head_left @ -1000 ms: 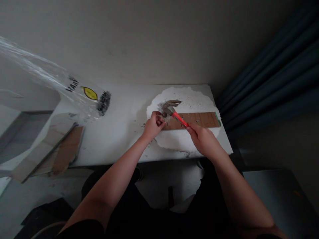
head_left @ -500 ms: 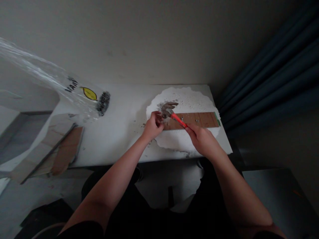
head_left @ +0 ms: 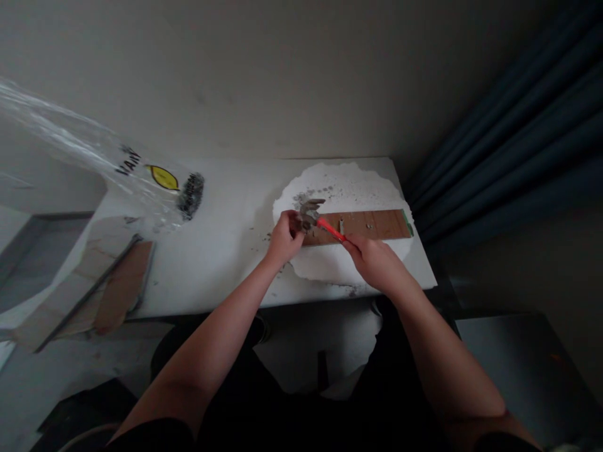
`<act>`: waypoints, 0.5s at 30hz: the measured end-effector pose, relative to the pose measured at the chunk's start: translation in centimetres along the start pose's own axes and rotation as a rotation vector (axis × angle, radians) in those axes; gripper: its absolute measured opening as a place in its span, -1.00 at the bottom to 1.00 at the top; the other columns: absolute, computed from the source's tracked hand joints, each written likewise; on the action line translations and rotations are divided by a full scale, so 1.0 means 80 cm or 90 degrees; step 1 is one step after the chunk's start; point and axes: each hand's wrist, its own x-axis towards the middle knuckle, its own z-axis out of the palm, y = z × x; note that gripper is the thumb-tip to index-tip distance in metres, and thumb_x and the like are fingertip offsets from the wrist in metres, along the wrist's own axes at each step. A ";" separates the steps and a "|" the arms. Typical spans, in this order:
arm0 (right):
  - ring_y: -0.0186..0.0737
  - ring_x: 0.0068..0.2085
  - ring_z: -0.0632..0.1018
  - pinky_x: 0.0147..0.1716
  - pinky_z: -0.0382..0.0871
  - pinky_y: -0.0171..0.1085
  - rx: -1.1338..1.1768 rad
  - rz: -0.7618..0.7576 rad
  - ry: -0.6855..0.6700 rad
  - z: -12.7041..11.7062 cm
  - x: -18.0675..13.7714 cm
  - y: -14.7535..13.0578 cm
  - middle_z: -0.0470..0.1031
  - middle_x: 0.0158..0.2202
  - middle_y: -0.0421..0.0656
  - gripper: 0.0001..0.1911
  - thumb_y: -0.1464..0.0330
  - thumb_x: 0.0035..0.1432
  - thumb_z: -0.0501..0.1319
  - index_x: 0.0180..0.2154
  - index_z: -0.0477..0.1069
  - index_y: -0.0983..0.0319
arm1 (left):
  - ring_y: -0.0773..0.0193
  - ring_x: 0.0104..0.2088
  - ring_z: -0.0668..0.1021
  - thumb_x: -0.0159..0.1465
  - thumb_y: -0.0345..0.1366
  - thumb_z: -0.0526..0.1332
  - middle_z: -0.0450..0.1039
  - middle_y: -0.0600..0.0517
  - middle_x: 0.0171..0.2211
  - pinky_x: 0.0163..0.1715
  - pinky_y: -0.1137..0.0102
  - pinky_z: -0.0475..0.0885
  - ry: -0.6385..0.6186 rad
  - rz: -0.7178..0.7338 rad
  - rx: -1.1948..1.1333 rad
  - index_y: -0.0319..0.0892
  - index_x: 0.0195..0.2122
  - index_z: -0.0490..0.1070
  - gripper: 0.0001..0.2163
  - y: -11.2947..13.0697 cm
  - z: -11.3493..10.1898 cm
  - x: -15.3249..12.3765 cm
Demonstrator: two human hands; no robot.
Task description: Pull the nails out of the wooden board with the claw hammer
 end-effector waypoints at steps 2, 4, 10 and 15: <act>-0.02 -0.22 0.62 -0.33 0.27 -0.22 -0.001 0.002 0.007 0.000 0.001 0.000 0.64 -0.19 0.00 -0.57 0.19 0.47 -0.07 0.06 0.50 0.17 | 0.31 -0.34 0.48 0.11 -0.52 0.15 0.47 0.00 -0.20 -0.26 0.36 0.41 0.003 0.004 -0.004 -0.13 -0.05 0.26 -0.63 -0.002 0.000 0.000; -0.03 -0.21 0.62 -0.32 0.28 -0.22 0.002 0.009 0.027 0.001 0.002 0.000 0.64 -0.18 -0.01 -0.56 0.18 0.47 -0.08 0.08 0.48 0.17 | 0.30 -0.32 0.49 0.13 -0.53 0.11 0.46 0.00 -0.20 -0.24 0.35 0.41 0.006 0.013 -0.012 -0.13 -0.09 0.28 -0.68 -0.005 0.000 0.000; -0.06 -0.26 0.61 -0.35 0.25 -0.23 -0.004 -0.002 -0.003 0.002 0.003 -0.002 0.64 -0.23 -0.02 -0.58 0.20 0.48 -0.08 0.00 0.51 0.17 | 0.33 -0.38 0.45 0.10 -0.48 0.22 0.39 -0.01 -0.20 -0.30 0.36 0.43 0.015 0.045 0.024 -0.16 -0.23 0.34 -0.79 -0.003 -0.002 0.002; -0.03 -0.22 0.62 -0.34 0.26 -0.22 0.018 0.000 0.040 -0.003 -0.002 -0.004 0.64 -0.17 -0.01 -0.57 0.18 0.47 -0.08 0.08 0.47 0.18 | 0.47 -0.51 0.35 0.15 -0.27 0.35 0.35 -0.03 -0.13 -0.44 0.41 0.40 -0.034 0.026 0.010 -0.20 -0.35 0.42 -0.85 0.002 -0.004 0.001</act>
